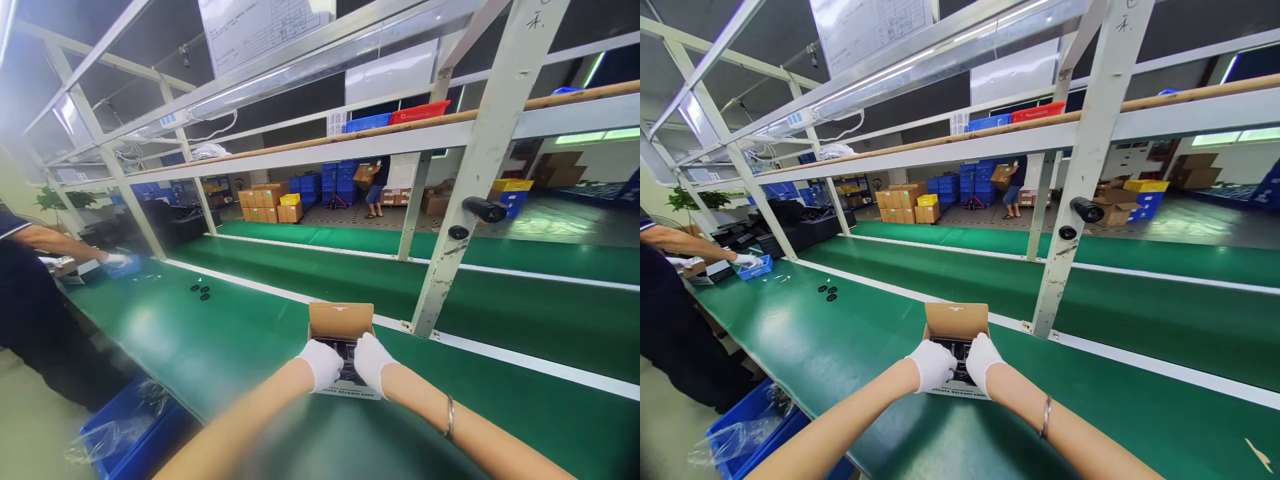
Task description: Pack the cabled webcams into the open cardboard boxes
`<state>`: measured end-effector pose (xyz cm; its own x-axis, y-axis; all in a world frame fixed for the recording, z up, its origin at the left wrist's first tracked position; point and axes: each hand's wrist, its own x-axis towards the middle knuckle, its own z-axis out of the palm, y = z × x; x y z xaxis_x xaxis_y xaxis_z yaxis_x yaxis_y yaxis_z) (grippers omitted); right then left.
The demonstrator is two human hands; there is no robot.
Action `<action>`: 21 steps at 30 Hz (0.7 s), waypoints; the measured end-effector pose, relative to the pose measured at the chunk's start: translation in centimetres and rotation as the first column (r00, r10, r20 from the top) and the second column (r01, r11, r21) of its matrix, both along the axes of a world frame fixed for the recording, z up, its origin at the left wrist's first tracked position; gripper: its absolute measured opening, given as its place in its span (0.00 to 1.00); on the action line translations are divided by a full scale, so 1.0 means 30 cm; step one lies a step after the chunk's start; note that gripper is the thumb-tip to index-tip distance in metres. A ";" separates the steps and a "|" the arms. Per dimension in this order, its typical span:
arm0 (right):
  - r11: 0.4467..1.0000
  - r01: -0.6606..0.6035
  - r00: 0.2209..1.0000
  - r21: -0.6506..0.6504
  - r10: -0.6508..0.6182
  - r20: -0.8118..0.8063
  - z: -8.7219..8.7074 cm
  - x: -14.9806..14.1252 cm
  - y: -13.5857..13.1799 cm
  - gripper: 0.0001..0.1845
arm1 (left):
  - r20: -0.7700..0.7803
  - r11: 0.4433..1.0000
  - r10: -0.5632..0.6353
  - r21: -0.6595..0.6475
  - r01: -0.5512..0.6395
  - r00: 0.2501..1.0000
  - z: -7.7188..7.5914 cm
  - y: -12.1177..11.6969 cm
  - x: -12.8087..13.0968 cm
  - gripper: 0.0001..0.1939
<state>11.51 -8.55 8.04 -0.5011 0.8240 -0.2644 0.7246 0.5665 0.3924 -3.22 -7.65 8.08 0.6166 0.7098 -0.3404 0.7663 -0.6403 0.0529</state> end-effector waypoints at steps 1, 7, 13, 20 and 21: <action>1.000 -0.001 1.000 -0.023 0.001 -0.006 0.014 0.009 0.002 0.08 | -0.023 1.000 0.000 0.011 0.000 1.000 -0.005 0.000 0.006 0.09; 0.991 0.016 0.943 -0.135 -0.060 -0.328 0.083 0.065 -0.048 0.13 | -0.028 0.999 0.020 0.037 -0.019 0.999 0.004 0.010 0.046 0.11; 0.963 0.199 0.934 -0.184 -0.243 -0.262 -0.088 0.022 -0.057 0.17 | 0.073 0.994 0.048 0.092 -0.055 0.996 0.027 -0.020 0.050 0.06; 0.942 0.333 0.893 -0.038 -0.328 -0.308 -0.041 0.098 0.261 0.10 | 0.818 0.948 0.314 -0.243 -0.205 0.482 0.302 -0.276 -0.116 0.13; 0.924 0.382 0.880 -0.015 -0.369 -0.298 -0.021 0.118 0.319 0.09 | 0.872 0.913 0.407 -0.396 -0.097 0.272 0.352 -0.330 -0.160 0.11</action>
